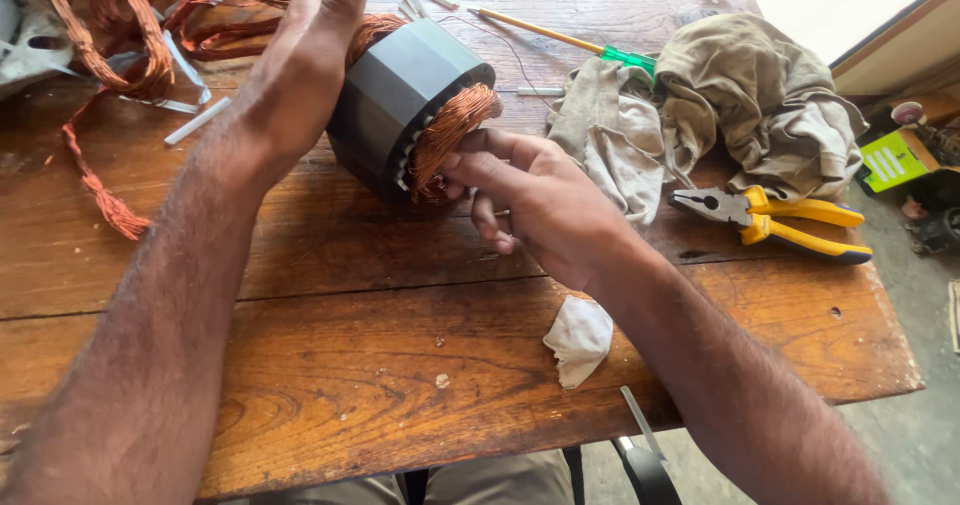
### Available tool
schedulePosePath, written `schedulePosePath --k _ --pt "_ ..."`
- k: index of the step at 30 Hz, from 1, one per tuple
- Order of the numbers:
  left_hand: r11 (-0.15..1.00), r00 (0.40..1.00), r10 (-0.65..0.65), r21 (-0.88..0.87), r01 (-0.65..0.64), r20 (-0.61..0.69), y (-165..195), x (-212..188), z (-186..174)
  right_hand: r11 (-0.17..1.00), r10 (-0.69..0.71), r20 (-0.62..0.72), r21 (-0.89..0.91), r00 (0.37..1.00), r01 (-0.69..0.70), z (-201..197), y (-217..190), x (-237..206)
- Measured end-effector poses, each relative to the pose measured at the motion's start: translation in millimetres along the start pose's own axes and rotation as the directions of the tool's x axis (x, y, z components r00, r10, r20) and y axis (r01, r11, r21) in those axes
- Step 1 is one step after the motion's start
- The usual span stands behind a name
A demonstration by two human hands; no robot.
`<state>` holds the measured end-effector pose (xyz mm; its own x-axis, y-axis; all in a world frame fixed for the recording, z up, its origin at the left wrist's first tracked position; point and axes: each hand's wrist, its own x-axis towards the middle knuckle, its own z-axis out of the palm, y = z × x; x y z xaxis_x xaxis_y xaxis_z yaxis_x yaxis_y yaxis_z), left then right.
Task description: The person winds copper wire around a cylindrical motor stator, carefully tucking the wire into slots and adjusting the coil with both hands. The person uses a small white plastic tool to push the wire into place.
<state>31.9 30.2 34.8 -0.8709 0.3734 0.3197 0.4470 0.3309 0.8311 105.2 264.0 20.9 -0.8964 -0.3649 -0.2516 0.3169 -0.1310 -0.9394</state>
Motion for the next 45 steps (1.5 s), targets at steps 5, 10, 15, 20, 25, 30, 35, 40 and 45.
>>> schedulePosePath --k 5,10,15,20,25,30,35,40,45 --pt "0.974 0.989 -0.144 -0.178 0.137 -0.025 -10.1 3.8 6.5 0.983 -0.040 0.020 0.180 0.999 0.036 12.3 10.1 -2.3" --pt "0.993 0.941 0.092 -0.045 -0.113 -0.325 -36.4 13.2 15.0 0.985 -0.173 -0.046 0.001 0.984 0.173 24.5 17.2 -4.6" --pt "0.993 0.983 -0.074 -0.103 0.057 -0.168 -51.9 9.7 9.7 0.918 -0.311 -0.086 -0.286 0.947 0.276 18.7 20.2 -2.3" --pt "0.964 0.989 -0.024 -0.265 -0.016 -0.148 -51.9 3.3 16.8 0.880 -0.332 -0.128 -0.400 0.935 0.258 13.5 25.5 7.1" --pt "0.938 0.999 -0.043 -0.343 0.039 -0.003 -49.2 -6.2 3.0 0.905 -0.342 -0.163 -0.324 0.926 0.277 10.1 30.5 9.9" --pt "0.771 0.959 -0.007 -0.609 0.186 0.284 -45.7 -16.7 -23.9 0.788 -0.503 -0.111 -0.467 0.857 0.402 5.2 34.0 13.7" --pt "0.871 0.955 0.012 -0.472 0.135 0.295 -47.4 -12.7 -17.7 0.365 -0.792 0.069 -0.744 0.607 0.560 0.8 40.7 20.9" --pt "0.880 0.960 0.014 -0.460 0.121 0.280 -51.8 -5.3 -12.5 0.185 -0.795 0.105 -0.896 0.598 0.404 -3.0 38.4 28.3" --pt "0.839 0.964 0.087 -0.541 0.066 0.253 -62.1 -1.6 -5.0 0.002 -0.762 0.162 -0.968 0.627 0.252 -8.3 35.8 32.9"
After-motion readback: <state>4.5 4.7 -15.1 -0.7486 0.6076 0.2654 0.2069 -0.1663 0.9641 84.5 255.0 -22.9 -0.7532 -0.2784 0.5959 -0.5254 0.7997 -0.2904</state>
